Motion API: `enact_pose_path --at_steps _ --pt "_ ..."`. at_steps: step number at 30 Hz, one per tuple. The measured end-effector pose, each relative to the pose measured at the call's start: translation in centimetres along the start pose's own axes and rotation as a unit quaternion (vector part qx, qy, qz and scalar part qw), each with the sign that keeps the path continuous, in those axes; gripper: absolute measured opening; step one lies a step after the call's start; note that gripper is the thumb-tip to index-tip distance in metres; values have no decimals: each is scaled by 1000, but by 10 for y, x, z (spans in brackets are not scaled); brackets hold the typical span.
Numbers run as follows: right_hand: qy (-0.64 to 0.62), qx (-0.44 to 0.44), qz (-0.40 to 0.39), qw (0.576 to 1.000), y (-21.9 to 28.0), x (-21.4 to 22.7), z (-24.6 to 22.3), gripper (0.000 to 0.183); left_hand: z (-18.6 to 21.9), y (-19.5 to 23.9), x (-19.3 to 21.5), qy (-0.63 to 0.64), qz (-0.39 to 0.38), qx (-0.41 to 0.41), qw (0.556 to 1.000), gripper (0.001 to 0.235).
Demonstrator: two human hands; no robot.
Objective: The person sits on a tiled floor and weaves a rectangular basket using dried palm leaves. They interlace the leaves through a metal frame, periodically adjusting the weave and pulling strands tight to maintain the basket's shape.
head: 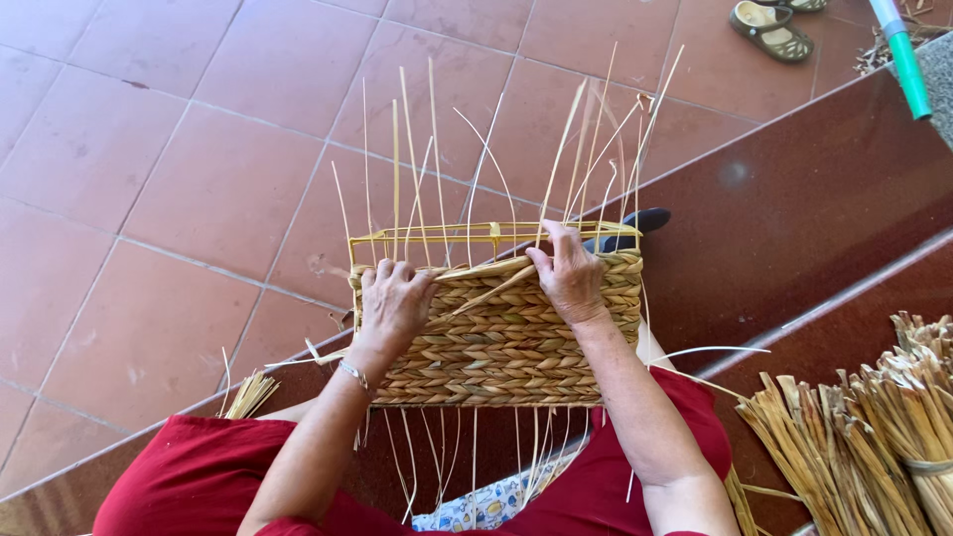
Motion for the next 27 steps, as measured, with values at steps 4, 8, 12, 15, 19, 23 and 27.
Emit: enact_pose_path --at_steps 4,8,12,15,19,23,27 --pt "45 106 -28 993 3 -9 -8 12 33 5 -11 5 18 -83 996 38" --pt "-20 89 -91 992 -8 2 -13 14 53 4 -41 -120 -7 -147 982 31" --pt "-178 38 -173 968 -15 32 -10 23 44 -11 -41 -23 -34 -98 994 18" --pt "-143 61 -199 968 -12 35 -16 31 40 -25 -27 -64 42 -82 994 25" --pt "-132 -35 -158 978 -13 22 -19 12 60 -28 -18 -66 276 -166 945 36" --pt "-161 -98 -173 967 -12 15 -10 9 79 -28 -44 -25 3 -184 983 38" --pt "-168 -99 -203 960 -8 15 1 10 79 -84 -65 136 19 5 991 42"
Point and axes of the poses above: each hand's wrist, its own y-axis away from the middle knuckle, its own x-axis out of the back of the hand, z = x × y, the point moved 1 cm from there along -y, towards the middle knuckle, and after that the axes turned 2 degrees about -y, right-handed, at the moved point
